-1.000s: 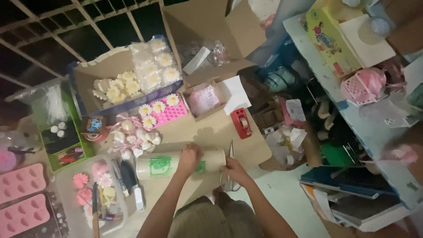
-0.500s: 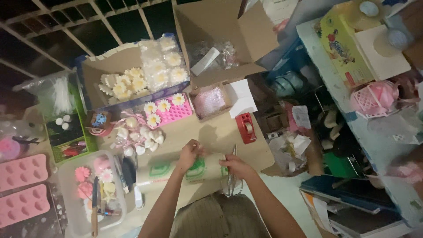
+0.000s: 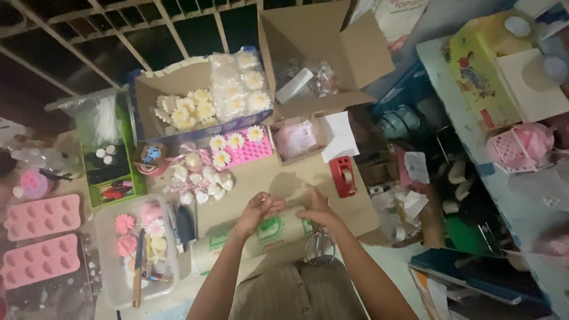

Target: Preparing decorative wax flower elements by trimming and arranging them.

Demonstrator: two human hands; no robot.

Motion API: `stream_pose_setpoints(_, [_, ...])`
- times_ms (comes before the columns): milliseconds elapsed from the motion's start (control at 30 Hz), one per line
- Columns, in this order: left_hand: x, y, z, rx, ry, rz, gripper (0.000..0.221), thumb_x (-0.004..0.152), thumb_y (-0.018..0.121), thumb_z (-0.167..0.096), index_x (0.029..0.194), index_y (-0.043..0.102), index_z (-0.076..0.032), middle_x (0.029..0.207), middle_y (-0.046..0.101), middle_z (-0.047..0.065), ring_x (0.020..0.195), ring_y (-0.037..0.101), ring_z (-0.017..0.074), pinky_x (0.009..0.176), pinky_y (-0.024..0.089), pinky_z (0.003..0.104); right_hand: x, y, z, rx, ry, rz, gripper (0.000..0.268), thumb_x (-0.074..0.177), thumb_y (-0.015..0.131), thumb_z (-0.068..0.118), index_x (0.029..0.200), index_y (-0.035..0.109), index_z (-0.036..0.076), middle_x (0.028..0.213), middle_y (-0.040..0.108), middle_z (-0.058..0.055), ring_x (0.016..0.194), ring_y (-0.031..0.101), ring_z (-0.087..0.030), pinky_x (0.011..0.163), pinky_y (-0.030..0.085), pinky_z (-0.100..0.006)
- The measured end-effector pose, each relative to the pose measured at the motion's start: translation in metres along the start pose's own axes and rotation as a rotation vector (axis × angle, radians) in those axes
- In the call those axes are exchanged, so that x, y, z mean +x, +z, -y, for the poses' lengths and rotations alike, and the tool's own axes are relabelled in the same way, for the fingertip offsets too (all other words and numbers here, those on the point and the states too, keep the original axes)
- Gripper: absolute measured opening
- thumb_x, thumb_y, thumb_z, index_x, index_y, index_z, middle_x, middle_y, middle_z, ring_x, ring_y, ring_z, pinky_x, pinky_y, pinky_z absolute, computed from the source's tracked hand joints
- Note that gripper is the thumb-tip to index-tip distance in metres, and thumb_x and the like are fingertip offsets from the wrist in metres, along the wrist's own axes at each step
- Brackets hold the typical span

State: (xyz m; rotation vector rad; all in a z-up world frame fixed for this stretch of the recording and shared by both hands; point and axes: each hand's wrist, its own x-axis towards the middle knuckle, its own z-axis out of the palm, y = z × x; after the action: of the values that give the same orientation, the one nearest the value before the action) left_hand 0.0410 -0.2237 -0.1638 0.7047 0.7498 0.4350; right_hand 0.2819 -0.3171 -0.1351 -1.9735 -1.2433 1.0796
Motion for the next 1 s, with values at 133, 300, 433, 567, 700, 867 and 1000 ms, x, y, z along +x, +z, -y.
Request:
stream_pose_setpoints(133, [-0.007,0.006,-0.012,0.012,0.002,0.024,0.017,0.106,0.052,-0.025,0.103,0.049,-0.009,0.124,0.071,0.018,0.117,0.069,0.0265,0.102,0.053,0.041,0.032,0.025,-0.048,-0.097,-0.424,0.093,0.068,0.065,0.09,0.016,0.126,0.063,0.002,0.128,0.062,-0.021,0.119,0.058,-0.032,0.098,0.047,-0.041])
stream_pose_setpoints(300, [0.002,-0.008,-0.003,-0.03,0.034,0.056,0.012,0.106,0.052,-0.021,0.104,0.049,-0.009,0.124,0.071,0.018,0.118,0.069,0.0263,0.104,0.052,0.039,0.02,0.019,-0.009,-0.063,-0.058,0.157,0.022,0.087,0.081,0.026,0.102,0.079,0.01,0.105,0.078,-0.001,0.095,0.072,-0.016,0.09,0.053,-0.03])
stream_pose_setpoints(433, [-0.008,-0.007,-0.019,0.0,0.152,0.037,0.011,0.104,0.054,-0.018,0.103,0.052,-0.008,0.123,0.073,0.017,0.114,0.071,0.0268,0.101,0.056,0.039,-0.004,0.018,0.011,0.101,-0.114,0.075,0.02,0.087,0.079,0.021,0.101,0.081,0.007,0.091,0.08,-0.007,0.081,0.071,-0.018,0.073,0.057,-0.031])
stream_pose_setpoints(567, [-0.012,-0.017,-0.034,0.32,0.237,-0.013,0.004,0.099,0.06,-0.01,0.099,0.056,-0.008,0.117,0.074,0.01,0.105,0.069,0.0164,0.087,0.055,0.032,-0.026,0.012,0.052,0.041,-0.276,-0.074,0.017,0.087,0.077,0.015,0.099,0.081,0.004,0.086,0.076,-0.007,0.072,0.068,-0.015,0.066,0.054,-0.029])
stream_pose_setpoints(700, [-0.011,-0.033,-0.039,0.565,0.286,-0.087,0.006,0.092,0.07,-0.002,0.094,0.065,-0.005,0.092,0.074,0.007,0.084,0.066,0.0134,0.076,0.053,0.029,-0.04,0.014,0.073,0.026,-0.302,-0.121,0.014,0.089,0.077,0.01,0.101,0.08,0.004,0.081,0.073,-0.008,0.069,0.064,-0.015,0.064,0.052,-0.029])
stream_pose_setpoints(867, [-0.025,-0.016,-0.072,0.669,0.187,-0.051,0.006,0.09,0.072,-0.003,0.093,0.068,-0.004,0.084,0.07,0.007,0.076,0.061,0.0139,0.068,0.05,0.031,-0.039,0.021,0.071,0.082,-0.347,-0.22,0.015,0.085,0.074,0.006,0.098,0.079,0.003,0.082,0.073,-0.007,0.064,0.064,-0.013,0.06,0.051,-0.028])
stream_pose_setpoints(1000, [-0.012,-0.011,-0.068,0.842,0.292,0.06,0.012,0.091,0.062,-0.004,0.101,0.068,-0.005,0.094,0.07,0.005,0.083,0.067,0.015,0.078,0.053,0.03,-0.038,0.017,0.079,0.027,-0.343,-0.238,0.013,0.086,0.074,0.006,0.097,0.078,0.002,0.078,0.071,-0.006,0.062,0.062,-0.014,0.061,0.051,-0.028])
